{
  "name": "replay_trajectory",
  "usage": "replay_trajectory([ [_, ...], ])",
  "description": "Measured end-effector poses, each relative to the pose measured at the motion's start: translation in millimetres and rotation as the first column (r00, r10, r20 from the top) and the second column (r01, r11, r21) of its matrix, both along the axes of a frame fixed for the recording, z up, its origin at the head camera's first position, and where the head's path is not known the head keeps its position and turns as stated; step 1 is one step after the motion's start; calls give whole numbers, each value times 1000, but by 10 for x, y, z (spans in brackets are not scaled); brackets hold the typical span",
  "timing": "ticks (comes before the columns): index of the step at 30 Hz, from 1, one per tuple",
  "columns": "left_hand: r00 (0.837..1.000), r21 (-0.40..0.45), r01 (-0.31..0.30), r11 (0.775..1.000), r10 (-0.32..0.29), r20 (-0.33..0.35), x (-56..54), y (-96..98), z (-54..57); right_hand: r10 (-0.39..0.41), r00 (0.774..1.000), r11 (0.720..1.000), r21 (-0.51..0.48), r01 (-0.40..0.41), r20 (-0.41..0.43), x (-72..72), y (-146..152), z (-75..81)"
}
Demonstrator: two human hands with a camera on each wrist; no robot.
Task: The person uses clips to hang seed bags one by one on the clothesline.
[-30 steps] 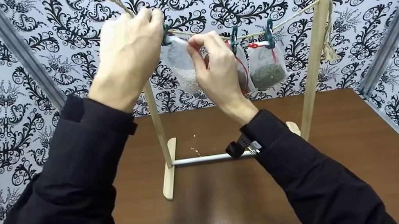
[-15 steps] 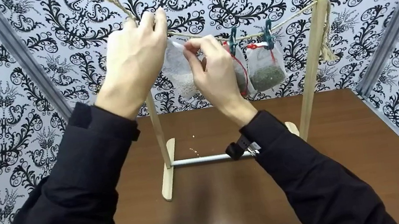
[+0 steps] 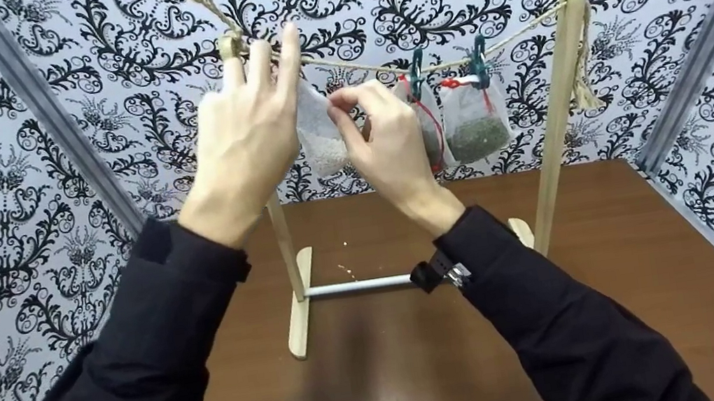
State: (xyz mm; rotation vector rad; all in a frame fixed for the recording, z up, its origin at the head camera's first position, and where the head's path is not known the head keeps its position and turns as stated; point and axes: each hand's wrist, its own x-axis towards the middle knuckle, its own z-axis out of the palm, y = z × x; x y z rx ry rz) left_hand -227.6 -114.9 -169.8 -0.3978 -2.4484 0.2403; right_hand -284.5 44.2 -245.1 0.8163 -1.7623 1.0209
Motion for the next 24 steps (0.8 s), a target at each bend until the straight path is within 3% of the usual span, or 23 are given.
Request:
replay_trajectory([
  [6,992,19,61,998,-58,-115,-7,-25,-320,4,1000,1000,16,-4,-2,26,20,-58],
  [12,981,52,101,994,-91,-169,-47,-14,-609,-1,1000,999,33,1,16,48,69,-133],
  [20,953,80,163,983,-136,-270,-125,26,-856,-22,999,1000,20,21,46,76,133,-241],
  [24,954,102,168,981,-135,-269,-131,47,-949,-31,999,999,16,30,44,108,145,-262],
])
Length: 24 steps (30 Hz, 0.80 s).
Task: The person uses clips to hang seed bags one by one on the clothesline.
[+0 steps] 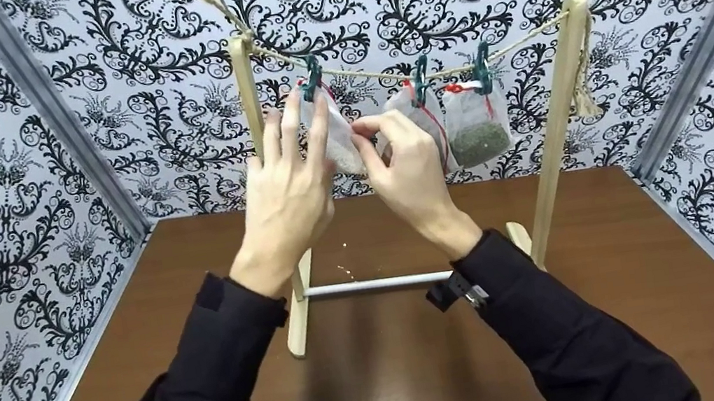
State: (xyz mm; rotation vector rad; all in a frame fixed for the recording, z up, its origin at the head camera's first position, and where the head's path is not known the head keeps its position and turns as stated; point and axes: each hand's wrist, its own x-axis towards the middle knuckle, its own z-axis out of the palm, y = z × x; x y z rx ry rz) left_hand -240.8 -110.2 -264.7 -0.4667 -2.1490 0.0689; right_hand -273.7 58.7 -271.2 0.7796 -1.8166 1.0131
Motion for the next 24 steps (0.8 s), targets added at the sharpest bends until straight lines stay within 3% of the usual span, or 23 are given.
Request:
replay_trajectory([
  [5,997,44,19,999,-22,75,18,39,-158,14,1000,1000,6,-14,24,103,65,-72],
  [7,996,77,44,996,-50,72,35,33,-230,29,999,999,17,-30,22,176,118,-120],
  [10,992,149,128,980,-128,-11,80,-7,-331,67,998,997,40,-66,-6,303,246,-209],
  [13,971,209,226,951,-202,-127,171,-70,-443,130,990,989,76,-126,-58,443,447,-315],
  [15,960,224,253,941,-215,-181,262,-123,-546,157,983,984,100,-147,-96,542,603,-397],
  [19,962,230,232,945,-189,-196,434,-242,-835,142,977,981,157,-117,-158,720,939,-588],
  [24,987,237,142,961,-119,-111,547,-421,-1304,22,984,973,230,20,-178,847,1402,-867],
])
